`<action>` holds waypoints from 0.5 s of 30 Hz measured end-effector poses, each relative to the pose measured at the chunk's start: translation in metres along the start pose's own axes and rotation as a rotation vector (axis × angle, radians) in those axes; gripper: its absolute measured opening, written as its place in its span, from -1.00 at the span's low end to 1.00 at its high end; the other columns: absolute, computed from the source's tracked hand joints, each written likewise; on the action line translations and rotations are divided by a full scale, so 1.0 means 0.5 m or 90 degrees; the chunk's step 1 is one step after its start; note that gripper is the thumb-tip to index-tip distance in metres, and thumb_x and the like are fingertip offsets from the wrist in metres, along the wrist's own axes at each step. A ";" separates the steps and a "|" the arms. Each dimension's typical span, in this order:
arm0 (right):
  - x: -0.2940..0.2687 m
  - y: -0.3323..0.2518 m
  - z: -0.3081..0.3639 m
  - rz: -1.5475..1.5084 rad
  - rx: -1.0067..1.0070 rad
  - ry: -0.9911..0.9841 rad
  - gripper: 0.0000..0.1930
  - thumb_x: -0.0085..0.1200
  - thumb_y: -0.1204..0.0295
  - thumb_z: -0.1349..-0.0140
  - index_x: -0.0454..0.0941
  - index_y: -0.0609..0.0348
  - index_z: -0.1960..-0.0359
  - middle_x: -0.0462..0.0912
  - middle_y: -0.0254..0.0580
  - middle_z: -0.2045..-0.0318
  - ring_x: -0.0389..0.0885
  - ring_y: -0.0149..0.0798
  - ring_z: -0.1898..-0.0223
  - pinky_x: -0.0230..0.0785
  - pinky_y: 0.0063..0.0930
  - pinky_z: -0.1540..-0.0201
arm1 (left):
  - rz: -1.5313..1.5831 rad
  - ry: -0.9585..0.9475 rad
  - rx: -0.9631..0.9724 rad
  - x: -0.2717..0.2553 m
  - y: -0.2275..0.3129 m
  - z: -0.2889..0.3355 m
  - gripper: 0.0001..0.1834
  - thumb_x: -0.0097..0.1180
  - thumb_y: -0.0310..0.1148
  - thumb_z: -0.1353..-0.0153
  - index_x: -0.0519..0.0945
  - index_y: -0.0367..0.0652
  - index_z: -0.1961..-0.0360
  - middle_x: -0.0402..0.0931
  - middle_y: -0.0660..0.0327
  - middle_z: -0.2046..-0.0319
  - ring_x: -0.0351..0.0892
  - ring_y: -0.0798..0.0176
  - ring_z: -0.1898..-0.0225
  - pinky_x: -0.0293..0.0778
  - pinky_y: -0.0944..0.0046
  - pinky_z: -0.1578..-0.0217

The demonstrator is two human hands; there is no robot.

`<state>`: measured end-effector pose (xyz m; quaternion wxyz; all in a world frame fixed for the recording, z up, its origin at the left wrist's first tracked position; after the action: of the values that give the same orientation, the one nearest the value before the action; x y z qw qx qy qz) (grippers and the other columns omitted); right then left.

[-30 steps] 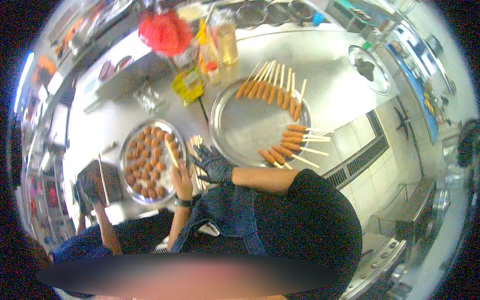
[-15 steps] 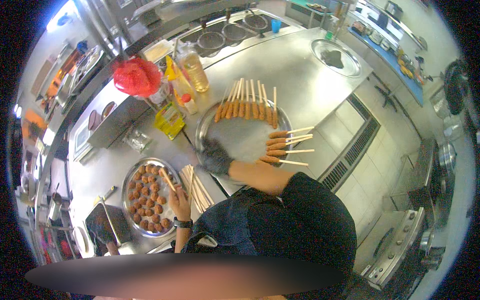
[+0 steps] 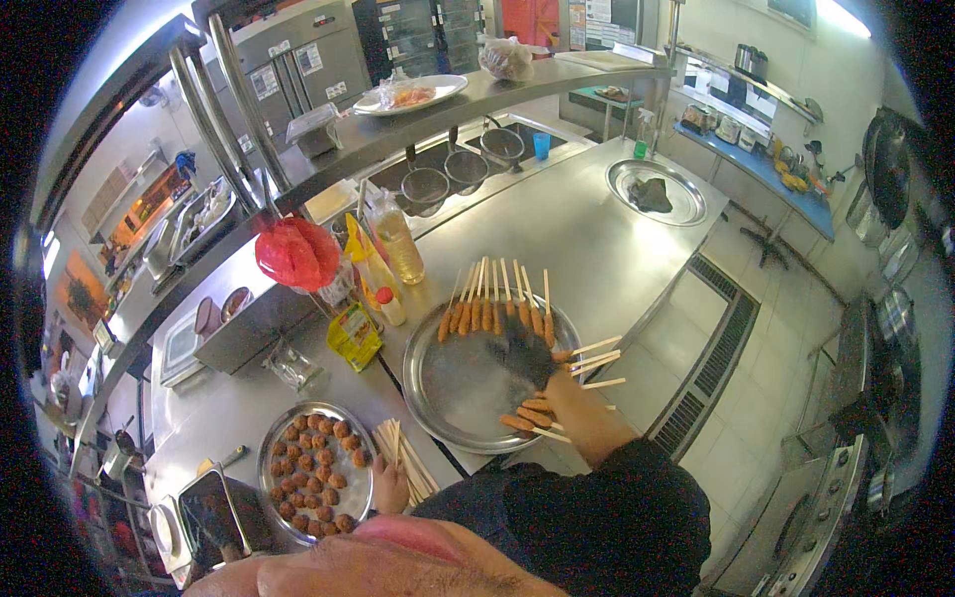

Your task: The person inserts wooden skewers into round meatballs and then coats them with a brown batter from a tray. The person places the finished skewered items onto a metal tray. Another person is visible in the background also handling batter.

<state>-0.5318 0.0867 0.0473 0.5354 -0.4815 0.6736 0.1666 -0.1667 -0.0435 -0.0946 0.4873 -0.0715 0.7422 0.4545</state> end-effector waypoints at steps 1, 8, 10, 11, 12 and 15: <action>-0.060 0.035 -0.051 -0.168 0.020 -0.033 -0.16 0.09 0.10 -0.16 -0.09 0.06 -0.38 0.44 0.16 -0.05 0.47 0.13 -0.02 0.37 -0.13 0.00 | -0.025 -0.013 0.012 0.004 0.004 0.000 -0.72 0.00 -0.42 -0.16 0.51 -0.37 0.14 0.19 -0.41 -0.12 0.21 -0.37 -0.15 0.19 -0.06 -0.18; -0.676 0.051 -0.252 -0.263 -0.114 0.590 -0.34 -0.01 0.36 -0.28 -0.03 0.24 -0.34 0.41 0.00 -0.01 0.46 -0.23 0.17 0.35 -0.39 0.04 | -0.040 -0.042 0.033 0.033 0.015 -0.004 -0.64 -0.02 -0.41 -0.17 0.45 -0.28 -0.01 0.11 -0.38 -0.19 0.08 -0.36 -0.25 0.06 -0.09 -0.26; -0.698 -0.011 -0.252 -0.339 -0.180 0.530 -0.35 -0.06 0.28 -0.31 -0.01 0.23 -0.34 0.40 0.04 -0.07 0.45 -0.20 0.07 0.30 -0.36 -0.07 | -0.032 -0.007 0.021 0.033 0.004 -0.008 -0.60 -0.03 -0.40 -0.18 0.41 -0.27 -0.06 0.11 -0.35 -0.20 0.07 -0.33 -0.26 0.03 -0.07 -0.28; -0.695 -0.052 -0.234 -0.311 -0.212 0.553 -0.34 -0.09 0.19 -0.32 -0.03 0.18 -0.36 0.43 0.07 -0.06 0.48 -0.15 0.02 0.28 -0.32 -0.12 | -0.047 0.006 0.040 0.034 0.003 -0.011 -0.60 -0.04 -0.42 -0.17 0.41 -0.31 -0.05 0.11 -0.35 -0.20 0.08 -0.32 -0.26 0.04 -0.06 -0.28; -0.675 -0.100 -0.233 -0.320 -0.266 0.469 -0.33 -0.13 0.10 -0.34 -0.04 0.14 -0.37 0.46 0.10 -0.06 0.50 -0.11 -0.02 0.26 -0.28 -0.17 | -0.027 0.010 0.009 0.037 -0.009 -0.014 -0.59 -0.06 -0.49 -0.13 0.40 -0.36 -0.04 0.11 -0.34 -0.20 0.09 -0.32 -0.25 0.06 -0.05 -0.28; -0.508 -0.182 -0.211 -0.557 -0.205 0.239 -0.35 -0.11 0.15 -0.33 -0.02 0.12 -0.37 0.53 0.06 0.01 0.53 -0.21 0.02 0.32 -0.38 -0.10 | 0.028 0.119 0.025 0.019 -0.016 -0.014 -0.58 -0.08 -0.58 -0.07 0.38 -0.38 -0.02 0.15 -0.34 -0.18 0.15 -0.33 -0.20 0.14 -0.05 -0.23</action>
<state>-0.5252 0.0841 0.3368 0.3441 -0.8167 0.4591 -0.0611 -0.1717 -0.0501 -0.1063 0.4073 -0.0878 0.7945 0.4419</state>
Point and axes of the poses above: each hand's wrist, its own z-axis away from the middle knuckle, its own x-axis out of the palm, y = z × x, the point moved 8 cm from there along -z, towards the middle knuckle
